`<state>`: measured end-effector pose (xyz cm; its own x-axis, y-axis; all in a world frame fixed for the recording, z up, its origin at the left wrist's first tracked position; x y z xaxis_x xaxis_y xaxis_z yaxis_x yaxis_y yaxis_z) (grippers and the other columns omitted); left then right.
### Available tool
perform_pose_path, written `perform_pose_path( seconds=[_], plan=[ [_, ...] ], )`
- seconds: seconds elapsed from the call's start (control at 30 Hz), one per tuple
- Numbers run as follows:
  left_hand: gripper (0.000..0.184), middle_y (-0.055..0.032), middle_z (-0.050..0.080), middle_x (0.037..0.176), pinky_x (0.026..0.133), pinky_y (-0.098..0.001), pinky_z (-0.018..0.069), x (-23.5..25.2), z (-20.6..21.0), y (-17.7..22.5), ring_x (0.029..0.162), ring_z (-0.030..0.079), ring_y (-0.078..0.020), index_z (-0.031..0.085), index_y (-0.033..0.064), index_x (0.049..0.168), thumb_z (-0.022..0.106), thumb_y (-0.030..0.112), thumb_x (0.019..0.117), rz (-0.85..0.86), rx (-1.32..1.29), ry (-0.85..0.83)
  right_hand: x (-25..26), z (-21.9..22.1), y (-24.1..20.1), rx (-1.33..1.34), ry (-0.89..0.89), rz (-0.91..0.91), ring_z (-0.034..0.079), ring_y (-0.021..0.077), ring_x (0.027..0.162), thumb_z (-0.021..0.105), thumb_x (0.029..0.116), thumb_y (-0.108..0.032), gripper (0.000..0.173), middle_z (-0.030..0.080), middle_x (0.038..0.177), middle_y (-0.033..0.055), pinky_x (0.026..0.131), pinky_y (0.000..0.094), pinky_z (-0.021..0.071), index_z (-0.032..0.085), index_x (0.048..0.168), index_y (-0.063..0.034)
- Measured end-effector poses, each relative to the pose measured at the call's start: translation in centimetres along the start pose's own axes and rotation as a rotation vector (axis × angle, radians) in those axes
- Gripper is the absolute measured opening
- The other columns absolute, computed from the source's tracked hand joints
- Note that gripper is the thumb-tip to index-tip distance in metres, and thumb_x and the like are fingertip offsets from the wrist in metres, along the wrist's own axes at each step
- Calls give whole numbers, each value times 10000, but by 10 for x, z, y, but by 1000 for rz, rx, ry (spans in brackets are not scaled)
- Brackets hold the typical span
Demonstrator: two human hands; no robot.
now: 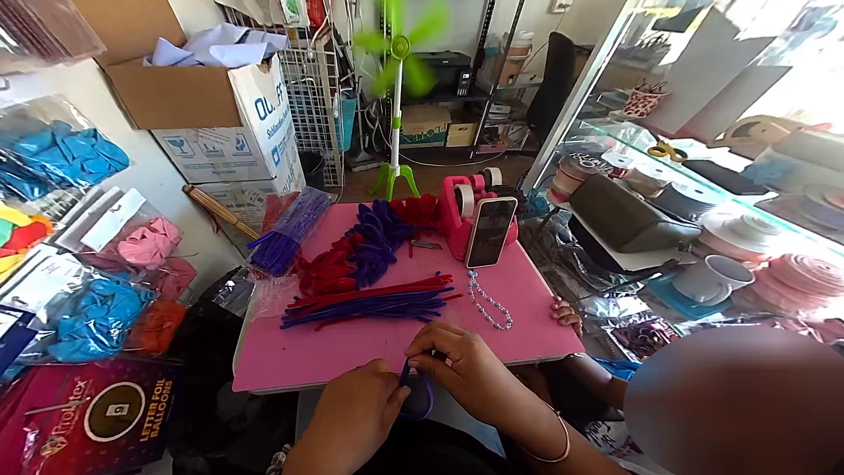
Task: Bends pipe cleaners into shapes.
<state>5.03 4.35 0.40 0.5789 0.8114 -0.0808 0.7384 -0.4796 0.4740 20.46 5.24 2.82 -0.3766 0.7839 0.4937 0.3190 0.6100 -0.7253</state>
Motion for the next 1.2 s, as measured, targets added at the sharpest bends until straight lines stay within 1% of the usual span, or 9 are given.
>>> perform_pose_path(
  seconds=[0.2,0.37,0.47,0.57,0.67,0.77,0.87,1.0,1.2],
  plan=[
    [324,49,663,876,699,-104,474,1,9,-30,776,576,56,790,99,1018,604,365,1015,142,-565,360,14,-31,-13,175,283,-43,639,18,776,610,1013,-101,99,674,983,21,665,169,564,662,1028,-18],
    [311,77,668,871,644,-79,473,7,25,-29,725,564,81,762,91,987,612,362,1012,263,-925,470,23,-49,-24,371,498,-131,670,32,799,558,1044,-85,87,698,1048,-1,689,187,587,633,1076,-53],
    [351,53,711,996,783,-166,566,7,22,-21,858,659,13,734,83,1161,552,361,1047,332,-1019,313,24,-53,-29,341,476,-136,676,37,790,552,1042,-64,80,719,1039,16,688,184,582,618,1076,-36],
    [465,15,751,1078,949,-262,548,6,15,-9,1019,692,-51,675,106,1290,434,438,1070,468,-1129,74,25,-59,-38,284,447,-145,671,31,782,569,1032,-60,83,718,988,2,692,181,583,630,1076,-25],
    [423,63,717,884,781,-199,565,3,14,4,817,677,-6,707,140,1185,461,461,1060,486,-1293,-154,24,-63,-48,281,439,-174,670,28,788,570,1036,-75,87,718,985,-1,702,178,581,630,1077,-27],
    [293,138,569,763,528,-101,404,3,25,10,607,501,71,671,210,1015,541,472,1026,408,-1495,-303,19,-67,-58,291,464,-227,674,30,799,574,1041,-97,97,723,1008,0,699,177,581,640,1083,-39],
    [275,134,567,809,521,-89,362,3,33,10,621,474,80,648,225,972,550,478,1020,421,-1630,-341,12,-70,-65,306,480,-258,683,34,826,581,1042,-118,107,721,1026,0,705,174,585,647,1099,-56],
    [345,105,593,828,560,-95,402,1,36,12,643,508,63,685,165,1070,503,457,1050,396,-1767,-380,7,-72,-67,316,494,-265,688,40,834,588,1040,-122,106,723,1028,3,717,173,586,653,1100,-65],
    [262,121,584,819,555,-87,390,1,34,15,640,497,76,673,182,1065,537,405,1049,421,-1742,-374,6,-76,-66,338,524,-262,694,52,831,583,1040,-109,99,725,1029,11,716,186,592,656,1096,-70]
  ],
)
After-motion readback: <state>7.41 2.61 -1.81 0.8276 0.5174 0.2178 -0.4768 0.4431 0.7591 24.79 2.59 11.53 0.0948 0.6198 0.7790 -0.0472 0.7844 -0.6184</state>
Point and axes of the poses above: each hand's wrist, its own x-axis towards the middle knuckle, its own z-axis out of the palm, y = z × x, the point moved 6 cm from there along x, towards the middle knuckle
